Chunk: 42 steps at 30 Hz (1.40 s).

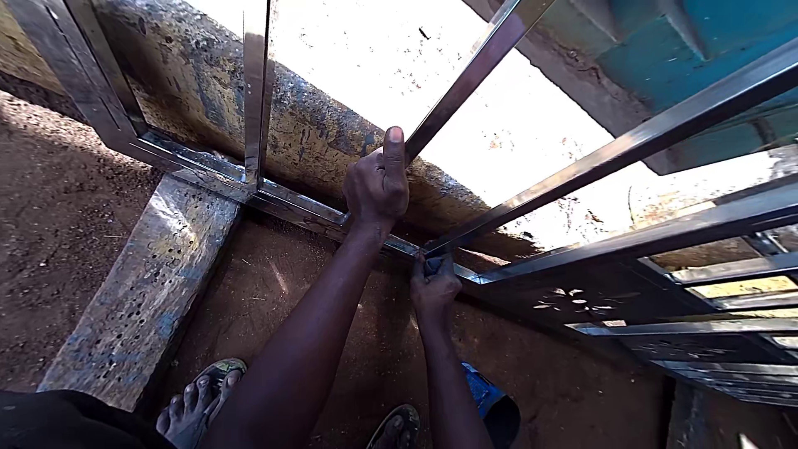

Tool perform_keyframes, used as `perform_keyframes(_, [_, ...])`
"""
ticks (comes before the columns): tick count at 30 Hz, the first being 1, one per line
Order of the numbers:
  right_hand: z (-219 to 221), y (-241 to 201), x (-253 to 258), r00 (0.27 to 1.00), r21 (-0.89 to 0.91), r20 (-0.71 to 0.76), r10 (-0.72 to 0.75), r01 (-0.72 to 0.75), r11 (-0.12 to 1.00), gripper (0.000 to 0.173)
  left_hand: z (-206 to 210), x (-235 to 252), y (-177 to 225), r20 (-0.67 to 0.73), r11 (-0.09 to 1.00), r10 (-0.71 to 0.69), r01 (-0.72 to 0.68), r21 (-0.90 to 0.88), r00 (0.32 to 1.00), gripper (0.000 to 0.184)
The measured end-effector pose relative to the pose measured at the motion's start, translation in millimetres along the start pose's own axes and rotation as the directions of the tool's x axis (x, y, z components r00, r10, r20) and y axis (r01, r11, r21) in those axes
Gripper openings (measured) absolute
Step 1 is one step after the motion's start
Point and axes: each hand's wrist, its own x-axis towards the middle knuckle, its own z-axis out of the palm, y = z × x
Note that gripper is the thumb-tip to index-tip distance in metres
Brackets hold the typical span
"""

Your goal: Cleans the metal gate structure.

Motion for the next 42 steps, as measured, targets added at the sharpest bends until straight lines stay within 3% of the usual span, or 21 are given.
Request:
perform_keyframes(2, [5, 5, 2, 0.997, 0.006, -0.062, -0.037, 0.038, 0.999, 0.034, 1, 0, 0, -0.009, 1.000, 0.003, -0.003, 0.003, 1.000, 0.065])
perform_keyframes(6, [15, -6, 14, 0.991, -0.071, -0.122, 0.051, -0.060, 0.996, 0.040, 1, 0, 3, -0.027, 1.000, -0.014, 0.015, 0.011, 1.000, 0.066])
perform_keyframes(12, [9, 9, 1, 0.985, -0.036, -0.122, -0.122, 0.118, 0.992, 0.037, 2, 2, 2, -0.020, 1.000, 0.022, -0.022, -0.005, 1.000, 0.063])
perform_keyframes(17, [11, -5, 15, 0.997, -0.080, -0.072, 0.026, -0.032, 0.996, 0.038, 1, 1, 3, -0.024, 1.000, -0.005, 0.005, 0.005, 1.000, 0.064])
perform_keyframes(24, [-18, 26, -12, 0.973, -0.026, -0.038, -0.227, 0.227, 0.974, 0.038, 0, 0, 2, -0.001, 1.000, -0.003, 0.003, 0.012, 1.000, 0.066])
perform_keyframes(28, [-44, 22, -20, 0.945, 0.223, -0.089, -0.316, 0.328, 0.918, 0.034, -2, 1, 1, 0.009, 1.000, -0.002, 0.002, 0.016, 1.000, 0.066])
perform_keyframes(30, [-34, 12, -28, 0.943, 0.284, -0.028, -0.332, 0.326, 0.902, 0.051, -1, 0, 0, 0.023, 1.000, -0.011, 0.010, 0.011, 1.000, 0.065])
perform_keyframes(33, [-5, 0, -35, 0.930, 0.231, 0.215, -0.298, 0.248, 0.941, 0.075, -2, 0, -3, 0.066, 0.999, -0.032, 0.033, -0.008, 0.997, 0.067])
perform_keyframes(37, [30, -59, -27, 0.969, 0.222, 0.228, -0.091, 0.039, 0.974, 0.051, -4, 6, -9, 0.140, 0.996, -0.028, 0.039, -0.079, 0.990, 0.068])
perform_keyframes(38, [34, -82, -31, 0.950, 0.240, 0.309, -0.052, -0.025, 0.970, 0.049, -5, 6, -10, 0.154, 0.995, -0.026, 0.040, -0.092, 0.988, 0.068])
perform_keyframes(40, [25, -113, -28, 0.829, 0.152, 0.556, 0.060, -0.172, 0.973, 0.049, -7, 5, -9, 0.183, 0.991, -0.025, 0.048, -0.125, 0.983, 0.068])
perform_keyframes(42, [24, -99, -20, 0.844, 0.075, 0.535, -0.029, -0.013, 0.997, 0.043, -5, 9, -8, 0.196, 0.982, -0.008, 0.044, -0.183, 0.981, 0.065])
